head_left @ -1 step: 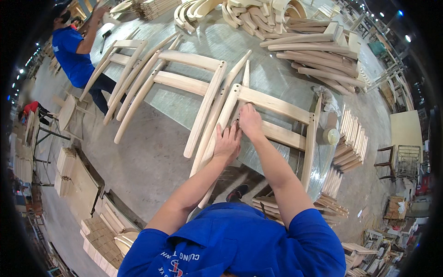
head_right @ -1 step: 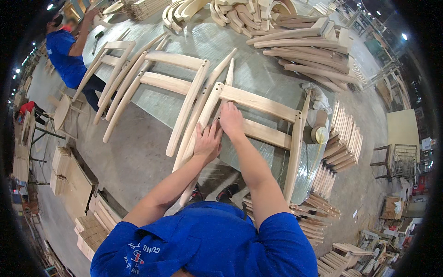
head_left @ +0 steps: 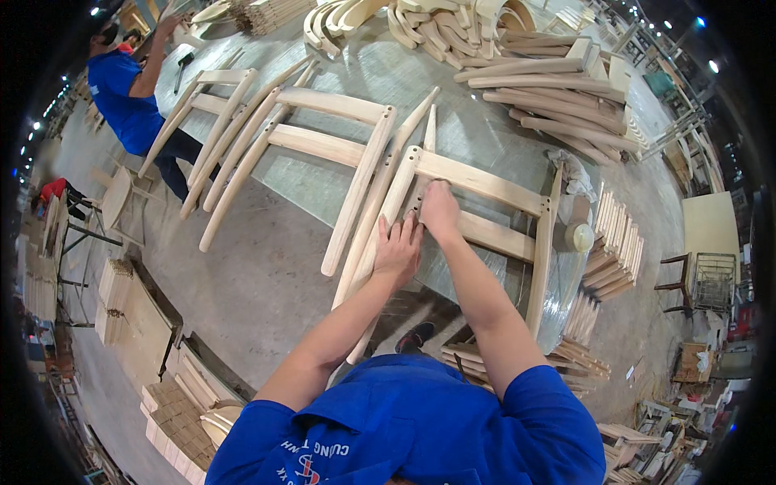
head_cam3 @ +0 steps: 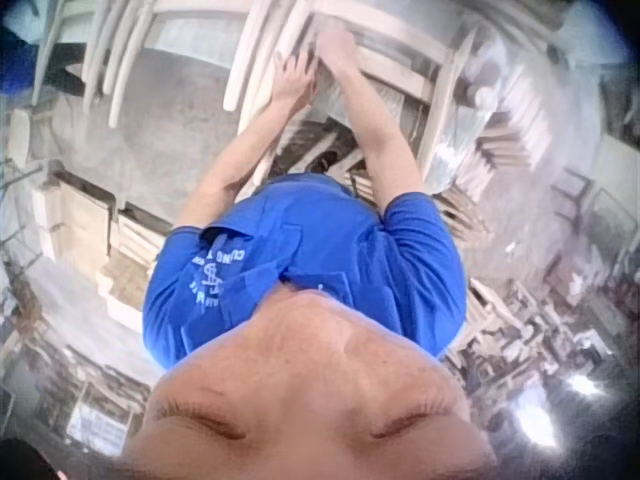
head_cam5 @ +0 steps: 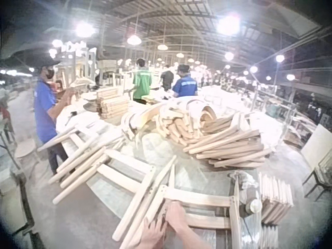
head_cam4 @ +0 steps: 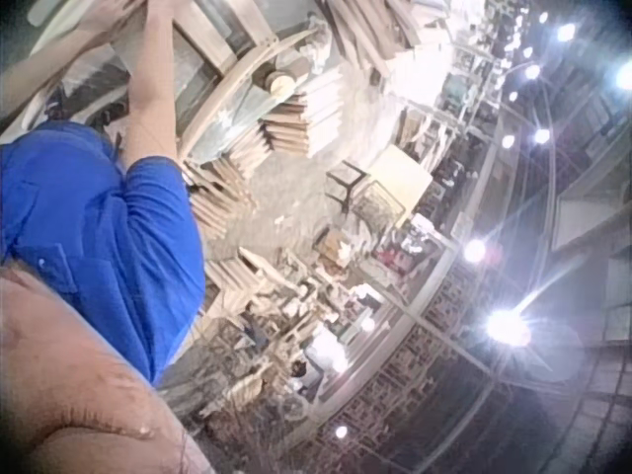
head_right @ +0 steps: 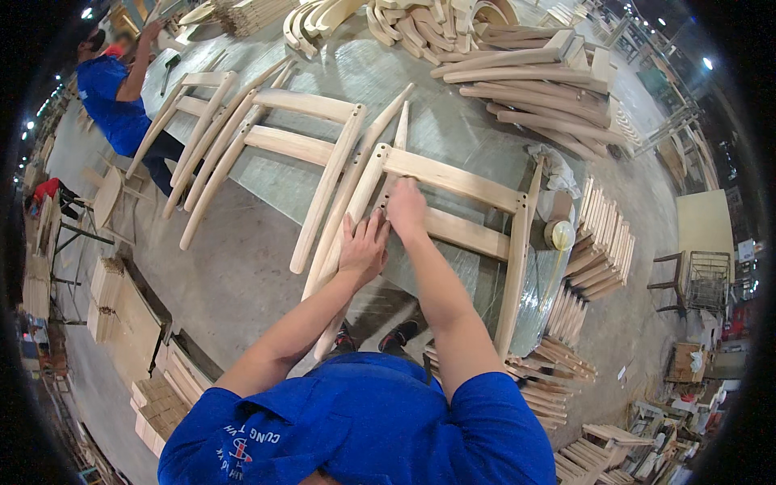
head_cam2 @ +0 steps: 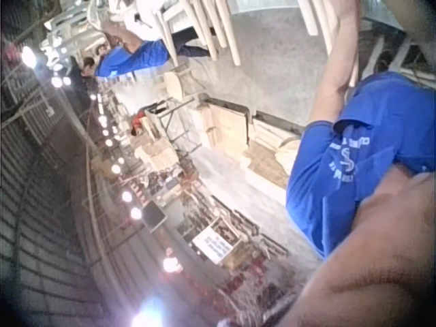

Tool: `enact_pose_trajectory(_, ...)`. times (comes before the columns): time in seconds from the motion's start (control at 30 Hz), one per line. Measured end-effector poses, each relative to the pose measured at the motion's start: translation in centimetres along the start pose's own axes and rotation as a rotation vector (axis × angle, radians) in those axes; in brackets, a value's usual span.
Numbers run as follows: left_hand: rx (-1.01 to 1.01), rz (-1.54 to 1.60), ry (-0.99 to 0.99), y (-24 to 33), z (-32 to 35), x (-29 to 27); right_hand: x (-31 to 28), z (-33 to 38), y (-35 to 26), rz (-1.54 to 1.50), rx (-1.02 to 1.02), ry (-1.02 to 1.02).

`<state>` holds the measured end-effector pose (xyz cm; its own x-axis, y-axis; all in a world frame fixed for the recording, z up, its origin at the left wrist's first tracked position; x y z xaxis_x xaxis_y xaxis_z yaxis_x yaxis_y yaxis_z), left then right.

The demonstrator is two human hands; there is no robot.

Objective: The person applies glue to the joints of wooden chair frames using a small brush and a container. They then pick up wooden legs and attach them to the frames, tapping them into place. The process is repeated for multiple chair frames on a large workbench in a factory setting.

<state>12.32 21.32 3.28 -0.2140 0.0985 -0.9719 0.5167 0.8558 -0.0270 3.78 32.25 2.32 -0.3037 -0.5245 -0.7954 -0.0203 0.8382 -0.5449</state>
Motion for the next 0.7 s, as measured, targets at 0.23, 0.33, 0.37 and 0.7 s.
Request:
enact_pose_trajectory(0.23,-0.043,0.067,0.093,-0.1,-0.3,0.1,-3.9,5.5,3.6,-0.412,0.089,-0.271)
enact_pose_trajectory(0.33,-0.100,0.195,0.035,-1.9,-1.5,1.1,-5.5,15.9,2.4,-0.443,0.023,-0.516)
enact_pose_trajectory(0.37,-0.067,0.161,0.089,-1.9,-1.6,0.7,-5.5,19.3,2.6,-0.480,0.050,-0.636)
enact_pose_trajectory(0.7,0.169,-0.062,0.175,-2.7,-6.7,-1.6,-4.6,28.7,4.3,-0.463,0.088,-0.764)
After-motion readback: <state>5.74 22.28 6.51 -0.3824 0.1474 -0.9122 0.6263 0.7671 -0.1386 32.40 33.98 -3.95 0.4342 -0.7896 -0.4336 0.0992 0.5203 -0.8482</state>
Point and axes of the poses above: each hand's wrist, its own z-axis away from the middle knuckle, its own x-axis out of the palm, y = z × x, the point moved 6 cm from there along -z, towards the middle knuckle, and after that the axes turned 7 degrees about -z, right-handed, at the moved point
